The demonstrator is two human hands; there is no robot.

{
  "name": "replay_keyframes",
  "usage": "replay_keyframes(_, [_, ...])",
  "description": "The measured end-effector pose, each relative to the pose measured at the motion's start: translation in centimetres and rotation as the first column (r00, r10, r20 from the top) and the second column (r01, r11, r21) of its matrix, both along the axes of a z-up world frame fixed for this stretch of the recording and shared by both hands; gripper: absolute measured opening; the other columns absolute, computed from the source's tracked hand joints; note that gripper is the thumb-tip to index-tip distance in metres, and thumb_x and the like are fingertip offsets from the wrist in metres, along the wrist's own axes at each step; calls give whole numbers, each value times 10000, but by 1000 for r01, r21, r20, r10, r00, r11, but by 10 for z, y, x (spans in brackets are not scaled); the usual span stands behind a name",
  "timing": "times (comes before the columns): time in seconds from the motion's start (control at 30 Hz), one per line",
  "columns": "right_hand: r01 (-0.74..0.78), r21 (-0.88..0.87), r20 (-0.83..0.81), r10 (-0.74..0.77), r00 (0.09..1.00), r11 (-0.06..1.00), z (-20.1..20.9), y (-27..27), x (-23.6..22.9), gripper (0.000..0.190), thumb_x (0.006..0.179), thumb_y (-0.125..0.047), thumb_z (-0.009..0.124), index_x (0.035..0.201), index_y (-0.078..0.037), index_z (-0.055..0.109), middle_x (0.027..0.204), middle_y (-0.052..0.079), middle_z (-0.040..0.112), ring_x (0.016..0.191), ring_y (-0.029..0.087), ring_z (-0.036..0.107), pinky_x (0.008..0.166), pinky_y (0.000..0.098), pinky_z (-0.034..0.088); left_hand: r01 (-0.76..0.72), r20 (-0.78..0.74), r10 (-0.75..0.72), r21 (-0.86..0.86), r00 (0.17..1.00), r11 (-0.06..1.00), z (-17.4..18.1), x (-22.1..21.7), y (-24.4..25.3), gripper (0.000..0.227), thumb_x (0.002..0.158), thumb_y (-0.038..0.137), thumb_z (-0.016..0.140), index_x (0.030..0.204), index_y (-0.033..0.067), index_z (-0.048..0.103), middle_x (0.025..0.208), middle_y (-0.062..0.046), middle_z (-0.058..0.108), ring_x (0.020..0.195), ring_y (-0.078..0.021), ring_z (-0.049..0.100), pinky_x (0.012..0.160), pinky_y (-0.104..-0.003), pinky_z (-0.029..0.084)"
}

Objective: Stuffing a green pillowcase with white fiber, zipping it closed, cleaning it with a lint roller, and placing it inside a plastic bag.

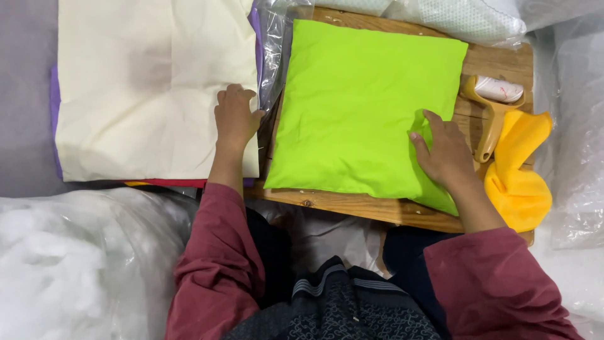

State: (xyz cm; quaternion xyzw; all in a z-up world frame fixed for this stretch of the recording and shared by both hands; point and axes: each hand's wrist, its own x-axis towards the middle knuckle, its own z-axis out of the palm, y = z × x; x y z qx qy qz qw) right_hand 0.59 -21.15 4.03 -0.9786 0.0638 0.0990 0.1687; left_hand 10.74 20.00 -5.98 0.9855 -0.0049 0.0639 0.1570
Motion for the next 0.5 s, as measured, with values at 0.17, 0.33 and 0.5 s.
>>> replay_keyframes(0.17, [-48, -73, -73, 43, 996, 996, -12, -13, 6, 586, 1086, -430, 420, 1590, -134, 404, 1345, 300, 524, 1288, 499, 540, 935, 594, 541, 35, 142, -52, 121, 989, 992, -14, 11, -13, 342, 796, 195, 890, 1093, 65, 779, 1262, -171, 579, 1186, -385, 517, 824, -500, 552])
replay_keyframes(0.33, [-56, -80, 9, 57, 998, 995, -23, -12, 9, 542, 1077, -374, 484, 1541, -96, 493, 1293, 283, 565, 1231, 476, 566, 915, 581, 536, 4, 37, -10, 148, 999, 989, -1, 12, -39, 418, 893, 78, 773, 1298, 93, 671, 1267, -162, 563, 1166, -357, 520, 812, -484, 538])
replay_keyframes(0.5, [-365, 131, 492, 259, 831, 922, -17, 73, 42, 298, 964, -119, 687, 1255, -61, 708, 1193, 215, 624, 1168, 436, 601, 933, 513, 531, -61, -61, 71, 150, 996, 987, 14, 10, -56, 420, 912, 11, 729, 1315, 121, 687, 1509, -232, 336, 1337, -431, 366, 968, -526, 464])
